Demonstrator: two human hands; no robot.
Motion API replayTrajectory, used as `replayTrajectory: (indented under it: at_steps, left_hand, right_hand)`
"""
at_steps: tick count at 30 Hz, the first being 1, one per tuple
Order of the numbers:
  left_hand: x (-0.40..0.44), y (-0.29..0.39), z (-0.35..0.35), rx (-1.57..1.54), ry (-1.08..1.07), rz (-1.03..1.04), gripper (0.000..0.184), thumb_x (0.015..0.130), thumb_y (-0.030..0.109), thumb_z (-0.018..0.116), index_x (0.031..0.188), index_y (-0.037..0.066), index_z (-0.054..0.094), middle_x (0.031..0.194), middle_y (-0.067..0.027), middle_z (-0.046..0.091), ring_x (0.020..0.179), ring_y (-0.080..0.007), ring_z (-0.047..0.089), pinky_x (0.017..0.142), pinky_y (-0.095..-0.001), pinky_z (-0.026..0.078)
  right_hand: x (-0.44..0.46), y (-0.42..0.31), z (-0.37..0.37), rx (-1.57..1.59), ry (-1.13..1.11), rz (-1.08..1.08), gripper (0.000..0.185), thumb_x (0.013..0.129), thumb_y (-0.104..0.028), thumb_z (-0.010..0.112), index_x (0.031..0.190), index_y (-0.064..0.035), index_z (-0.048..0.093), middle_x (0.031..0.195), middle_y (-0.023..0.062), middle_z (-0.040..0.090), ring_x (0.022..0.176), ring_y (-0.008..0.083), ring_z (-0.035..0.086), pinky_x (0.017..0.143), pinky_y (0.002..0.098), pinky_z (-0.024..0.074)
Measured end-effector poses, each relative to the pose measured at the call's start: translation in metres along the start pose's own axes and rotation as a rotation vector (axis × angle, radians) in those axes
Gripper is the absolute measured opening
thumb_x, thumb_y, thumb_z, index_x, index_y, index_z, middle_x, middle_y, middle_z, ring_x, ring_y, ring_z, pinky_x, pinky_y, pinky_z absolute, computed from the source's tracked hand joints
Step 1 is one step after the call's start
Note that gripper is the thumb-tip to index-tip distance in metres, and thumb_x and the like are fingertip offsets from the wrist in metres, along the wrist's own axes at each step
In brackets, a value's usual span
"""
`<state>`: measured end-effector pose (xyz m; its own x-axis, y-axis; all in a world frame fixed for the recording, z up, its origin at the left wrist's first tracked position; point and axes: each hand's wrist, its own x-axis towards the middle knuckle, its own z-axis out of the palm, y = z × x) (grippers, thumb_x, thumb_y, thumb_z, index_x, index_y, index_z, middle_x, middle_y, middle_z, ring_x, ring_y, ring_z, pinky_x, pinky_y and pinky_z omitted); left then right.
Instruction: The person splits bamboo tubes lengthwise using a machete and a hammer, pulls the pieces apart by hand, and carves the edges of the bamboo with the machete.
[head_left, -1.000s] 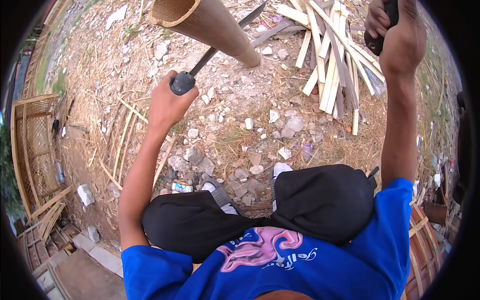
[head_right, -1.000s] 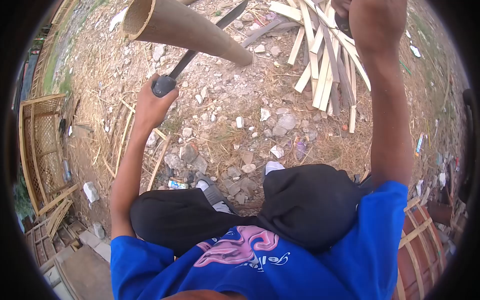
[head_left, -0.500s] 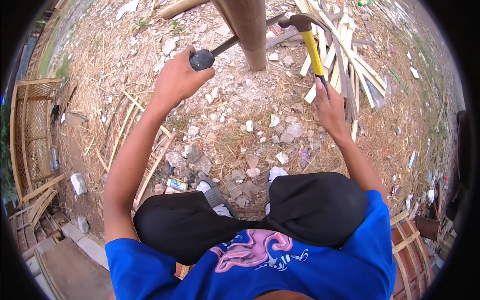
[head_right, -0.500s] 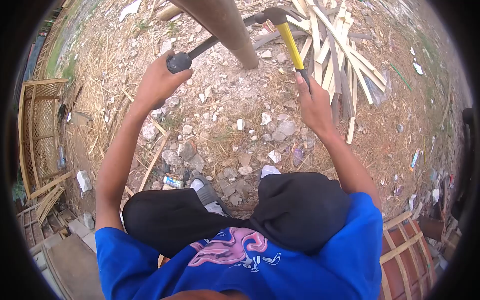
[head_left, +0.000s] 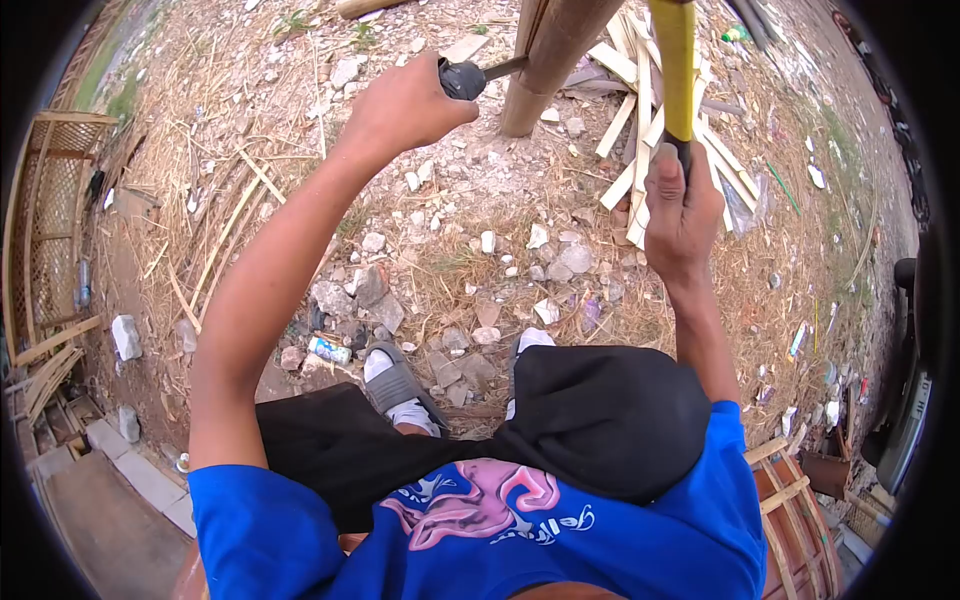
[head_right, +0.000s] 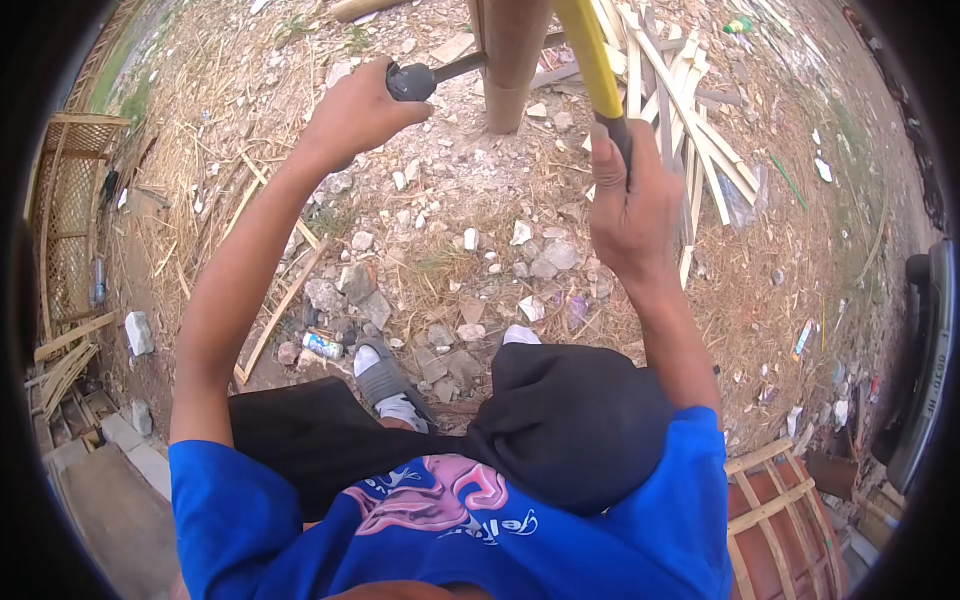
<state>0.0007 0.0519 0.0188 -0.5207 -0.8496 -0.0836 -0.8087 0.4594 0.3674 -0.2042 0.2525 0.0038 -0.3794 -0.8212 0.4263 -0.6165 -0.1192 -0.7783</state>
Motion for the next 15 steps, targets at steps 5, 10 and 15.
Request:
replayTrajectory:
  at_steps: [5,10,15]
  left_hand:
    - [-0.002,0.01,0.001,0.03,-0.032,0.001,0.052,0.072,0.04,0.072,0.103,0.0,0.063,0.088,-0.0184,0.068,0.084,-0.0334,0.068,0.075,-0.0418,0.052]
    - [-0.001,0.004,0.009,0.066,-0.006,-0.016,0.05,0.071,0.041,0.073,0.101,0.001,0.063,0.088,-0.0176,0.069,0.084,-0.0321,0.069,0.076,-0.0423,0.052]
    - [-0.004,-0.005,0.014,-0.003,0.026,-0.045,0.05,0.071,0.041,0.073,0.1,0.001,0.063,0.085,-0.0168,0.068,0.078,-0.0305,0.068,0.072,-0.0416,0.051]
  right_hand:
    - [-0.017,0.049,0.037,-0.255,-0.268,0.187,0.033,0.104,-0.034,0.047,0.098,-0.0016,0.051,0.058,0.0143,0.053,0.051,0.0308,0.056,0.048,0.0384,0.039]
    - [-0.007,0.017,0.033,-0.154,-0.228,0.188,0.037,0.104,-0.037,0.048,0.096,-0.0011,0.053,0.058,0.0144,0.051,0.051,0.0267,0.053,0.049,0.0387,0.0385]
    - [0.001,0.01,0.011,0.159,-0.155,0.174,0.041,0.104,-0.039,0.049,0.099,0.0015,0.053,0.059,0.0132,0.051,0.051,0.0206,0.051,0.049,0.0365,0.0389]
